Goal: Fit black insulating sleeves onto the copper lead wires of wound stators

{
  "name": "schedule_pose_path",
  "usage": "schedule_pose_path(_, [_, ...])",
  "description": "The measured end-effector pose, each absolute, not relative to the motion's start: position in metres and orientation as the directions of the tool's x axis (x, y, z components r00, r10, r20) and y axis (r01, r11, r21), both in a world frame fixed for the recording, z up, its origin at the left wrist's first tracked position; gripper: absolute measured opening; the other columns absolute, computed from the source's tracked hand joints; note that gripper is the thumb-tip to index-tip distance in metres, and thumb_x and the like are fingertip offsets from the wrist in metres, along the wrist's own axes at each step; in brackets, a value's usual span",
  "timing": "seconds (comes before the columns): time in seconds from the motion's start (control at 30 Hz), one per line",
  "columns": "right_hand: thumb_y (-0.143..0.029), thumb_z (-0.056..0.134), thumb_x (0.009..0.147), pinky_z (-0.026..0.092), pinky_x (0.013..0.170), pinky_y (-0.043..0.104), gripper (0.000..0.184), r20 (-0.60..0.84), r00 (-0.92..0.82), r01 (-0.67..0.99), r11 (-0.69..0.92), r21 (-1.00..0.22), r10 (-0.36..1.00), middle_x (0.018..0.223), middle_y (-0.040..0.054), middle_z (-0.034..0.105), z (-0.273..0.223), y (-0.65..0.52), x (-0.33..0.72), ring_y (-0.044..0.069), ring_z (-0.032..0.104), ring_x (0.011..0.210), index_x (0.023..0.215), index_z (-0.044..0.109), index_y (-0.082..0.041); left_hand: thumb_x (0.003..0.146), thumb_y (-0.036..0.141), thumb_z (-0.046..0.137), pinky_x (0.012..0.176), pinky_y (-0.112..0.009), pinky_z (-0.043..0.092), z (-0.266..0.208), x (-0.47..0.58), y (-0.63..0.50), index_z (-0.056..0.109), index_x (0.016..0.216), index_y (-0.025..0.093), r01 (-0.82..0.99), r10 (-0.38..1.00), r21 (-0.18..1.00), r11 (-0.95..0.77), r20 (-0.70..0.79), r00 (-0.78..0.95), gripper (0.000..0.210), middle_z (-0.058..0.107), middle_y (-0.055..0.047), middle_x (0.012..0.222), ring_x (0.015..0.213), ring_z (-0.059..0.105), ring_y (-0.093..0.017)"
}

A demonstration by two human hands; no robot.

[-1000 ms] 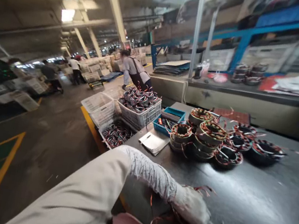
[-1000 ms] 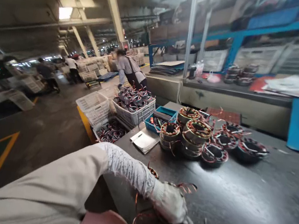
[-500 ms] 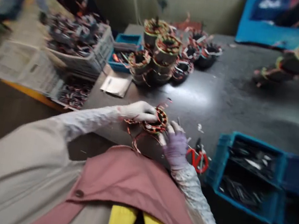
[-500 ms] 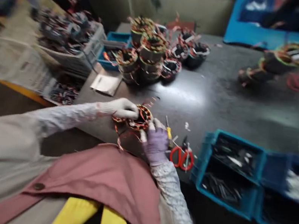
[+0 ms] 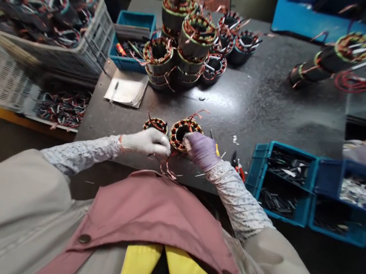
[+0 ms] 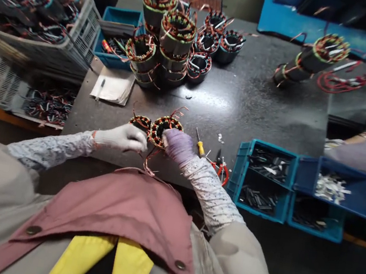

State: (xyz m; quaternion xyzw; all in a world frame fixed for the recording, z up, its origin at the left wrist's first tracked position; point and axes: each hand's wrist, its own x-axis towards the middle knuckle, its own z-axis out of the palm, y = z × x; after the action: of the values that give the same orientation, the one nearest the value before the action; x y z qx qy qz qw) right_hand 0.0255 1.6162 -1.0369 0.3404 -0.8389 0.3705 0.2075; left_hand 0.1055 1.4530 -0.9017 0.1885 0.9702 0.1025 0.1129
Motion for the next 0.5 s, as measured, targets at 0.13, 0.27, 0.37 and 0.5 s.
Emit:
schedule_pose_path(0.13, [-0.026, 0.044, 0.099, 0.053, 0.085, 0.034, 0.03, 0.654, -0.756, -0.623, 0.294, -0.725, 0.01, 0.098, 0.0103, 0.076, -1.064, 1.626, 0.019, 0.023, 0.069, 0.09, 0.103, 0.072, -0.018, 0.088, 0.034, 0.058, 0.072, -0.027, 0.051, -0.877, 0.092, 1.468, 0.074, 0.09, 0.015, 0.216, 0.158, 0.291, 0.932, 0.211, -0.965, 0.025, 0.072, -0.003, 0.079, 0.069, 0.061, -0.012])
schedule_pose_path(0.27, [-0.03, 0.044, 0.099, 0.051, 0.094, 0.038, 0.03, 0.726, -0.684, -0.687, 0.274, -0.673, 0.069, 0.107, 0.0128, 0.074, -1.081, 1.631, 0.036, 0.024, 0.067, 0.101, 0.106, 0.071, -0.018, 0.081, 0.03, 0.07, 0.087, -0.029, 0.048, -0.879, 0.068, 1.504, 0.075, 0.105, 0.02, 0.404, 0.4, -0.083, 0.911, -0.058, -0.915, 0.027, 0.073, -0.004, 0.102, 0.093, 0.065, -0.018])
schedule_pose_path(0.37, [-0.031, 0.057, 0.094, 0.044, 0.106, 0.046, 0.027, 0.772, -0.634, -0.726, 0.378, -0.574, -0.046, 0.128, 0.0161, 0.067, -1.081, 1.621, 0.051, 0.029, 0.058, 0.121, 0.112, 0.071, -0.017, 0.07, 0.025, 0.079, 0.084, -0.03, 0.046, -0.894, 0.052, 1.529, 0.076, 0.091, 0.023, 0.459, 0.318, -0.366, 0.81, -0.383, -0.867, 0.022, 0.071, -0.003, 0.093, 0.094, 0.065, -0.023])
schedule_pose_path(0.5, [-0.032, 0.067, 0.089, 0.04, 0.107, 0.052, 0.033, 0.748, -0.652, -0.697, 0.488, -0.526, -0.124, 0.14, 0.0178, 0.06, -1.072, 1.6, 0.062, 0.034, 0.049, 0.13, 0.118, 0.071, -0.016, 0.059, 0.017, 0.081, 0.086, -0.034, 0.042, -0.892, 0.038, 1.537, 0.052, 0.047, 0.02, 0.429, 0.176, -0.459, 0.778, -0.496, -0.85, 0.032, 0.046, 0.0, 0.052, 0.088, 0.062, -0.027])
